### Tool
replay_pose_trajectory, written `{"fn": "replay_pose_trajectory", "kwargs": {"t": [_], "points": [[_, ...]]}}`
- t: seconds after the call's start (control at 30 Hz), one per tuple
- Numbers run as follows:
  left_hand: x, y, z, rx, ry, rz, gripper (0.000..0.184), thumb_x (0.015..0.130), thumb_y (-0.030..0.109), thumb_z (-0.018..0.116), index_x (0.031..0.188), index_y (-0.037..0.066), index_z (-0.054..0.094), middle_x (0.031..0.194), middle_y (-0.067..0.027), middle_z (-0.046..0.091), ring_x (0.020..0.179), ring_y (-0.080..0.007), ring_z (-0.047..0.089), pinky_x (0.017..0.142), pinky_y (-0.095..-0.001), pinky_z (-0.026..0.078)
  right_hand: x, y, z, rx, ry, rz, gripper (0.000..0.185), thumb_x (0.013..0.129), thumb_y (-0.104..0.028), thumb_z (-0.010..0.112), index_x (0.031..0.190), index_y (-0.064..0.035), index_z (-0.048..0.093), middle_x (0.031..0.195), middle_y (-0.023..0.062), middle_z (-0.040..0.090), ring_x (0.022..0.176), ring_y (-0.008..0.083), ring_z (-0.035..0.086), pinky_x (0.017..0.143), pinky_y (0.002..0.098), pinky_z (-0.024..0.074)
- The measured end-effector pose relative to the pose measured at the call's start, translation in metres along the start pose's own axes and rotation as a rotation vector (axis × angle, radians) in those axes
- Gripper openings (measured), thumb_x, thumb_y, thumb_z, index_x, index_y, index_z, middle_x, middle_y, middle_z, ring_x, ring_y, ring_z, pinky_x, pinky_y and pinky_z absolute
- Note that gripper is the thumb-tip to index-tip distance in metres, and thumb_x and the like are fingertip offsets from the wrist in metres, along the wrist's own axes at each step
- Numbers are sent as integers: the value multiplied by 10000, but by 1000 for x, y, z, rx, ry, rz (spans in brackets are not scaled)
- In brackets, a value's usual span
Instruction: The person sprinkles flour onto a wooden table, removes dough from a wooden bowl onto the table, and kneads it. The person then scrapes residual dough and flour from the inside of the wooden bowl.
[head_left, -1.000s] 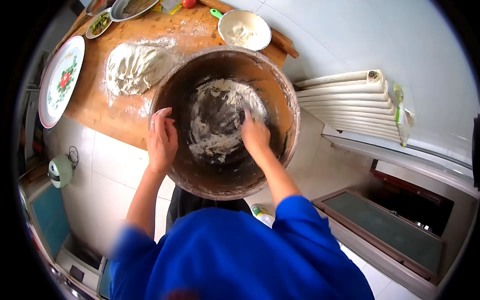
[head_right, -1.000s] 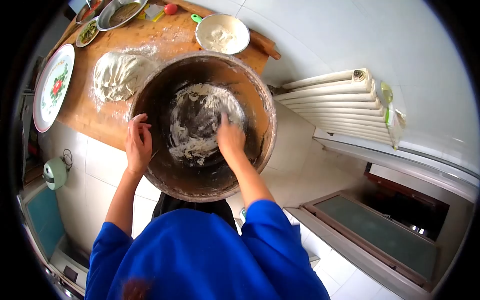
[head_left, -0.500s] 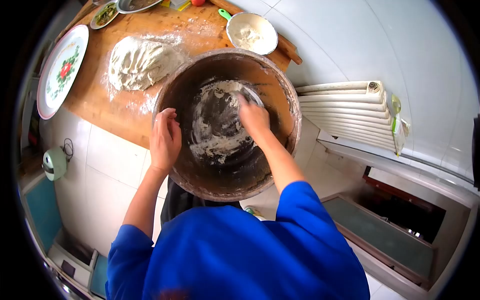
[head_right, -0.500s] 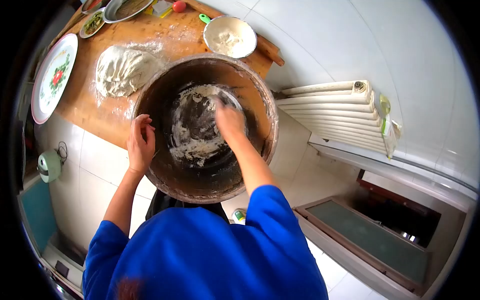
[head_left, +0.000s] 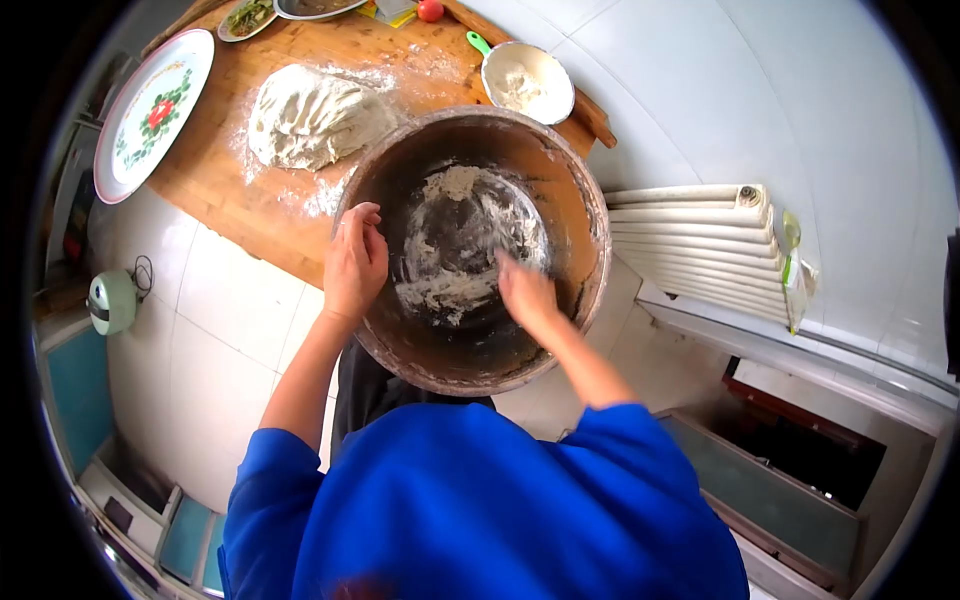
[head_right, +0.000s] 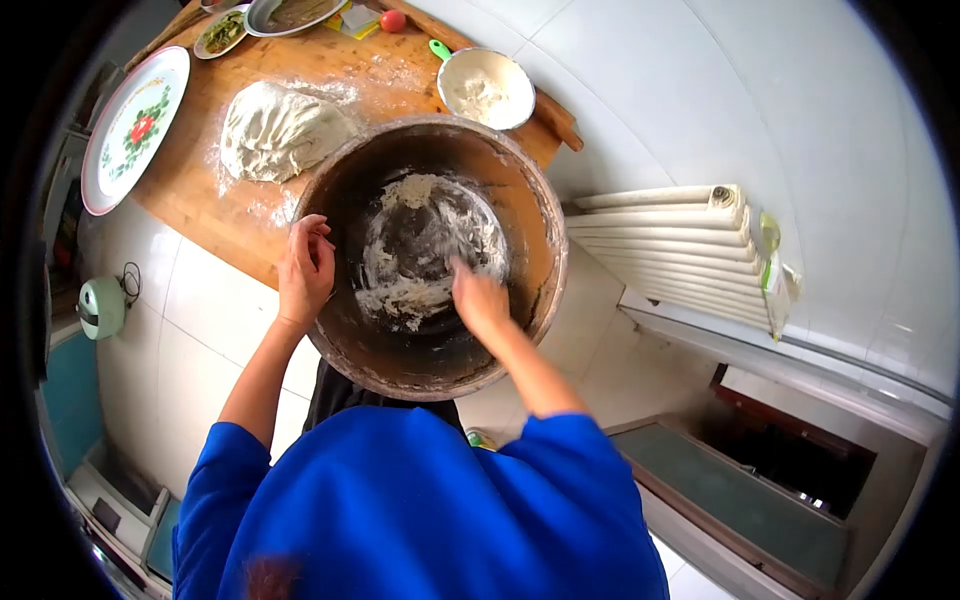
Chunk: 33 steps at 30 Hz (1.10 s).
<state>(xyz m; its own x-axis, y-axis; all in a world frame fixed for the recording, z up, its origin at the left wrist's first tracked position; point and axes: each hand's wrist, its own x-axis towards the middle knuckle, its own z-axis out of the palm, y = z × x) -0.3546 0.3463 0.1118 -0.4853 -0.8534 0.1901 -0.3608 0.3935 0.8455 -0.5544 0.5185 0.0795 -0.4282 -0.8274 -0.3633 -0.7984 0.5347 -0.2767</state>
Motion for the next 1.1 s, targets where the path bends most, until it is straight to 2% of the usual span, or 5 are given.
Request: {"fn": "replay_pose_trajectory", "kwargs": {"t": [0.2,0.5,0.8,0.93,1.1], "points": [[0,1,2,41,26,60,265,764,-42,469,1015,42,465,848,-140,539,777,-307,560,656,-373,458,70,-11,-8,-75,274,-173,355,837,-135,464,1189,-124,501,610,184,580,590,333,597,534,452,472],[0,2,0,30,36,25,248,770,-42,461,1001,48,470,844,-140,545,778,-308,563,663,-377,459,-12,-25,-9,-423,-259,-587,489,799,-104,478,1278,-183,418,736,159,594,597,291,609,482,390,494],[0,-4,13,148,0,120,146,813,149,570,938,73,569,815,-166,581,695,-325,574,620,-367,474,-43,-28,-39,246,6,-159,401,824,-265,525,1166,-77,434,714,166,620,647,360,591,606,438,478],[-23,18,64,-401,-528,-777,221,856,226,566,939,23,599,856,-83,627,711,-199,601,631,-332,498,-52,-36,-35,208,199,-192,347,817,-265,544,1058,-38,442,731,177,619,637,355,598,571,434,482],[-39,36,79,-1157,-431,-1054,193,872,197,543,924,19,595,874,-75,626,748,-176,601,671,-348,511,-66,-36,-32,74,243,-251,300,813,-236,551,1013,-38,446,731,151,604,584,325,599,500,415,480]]}}
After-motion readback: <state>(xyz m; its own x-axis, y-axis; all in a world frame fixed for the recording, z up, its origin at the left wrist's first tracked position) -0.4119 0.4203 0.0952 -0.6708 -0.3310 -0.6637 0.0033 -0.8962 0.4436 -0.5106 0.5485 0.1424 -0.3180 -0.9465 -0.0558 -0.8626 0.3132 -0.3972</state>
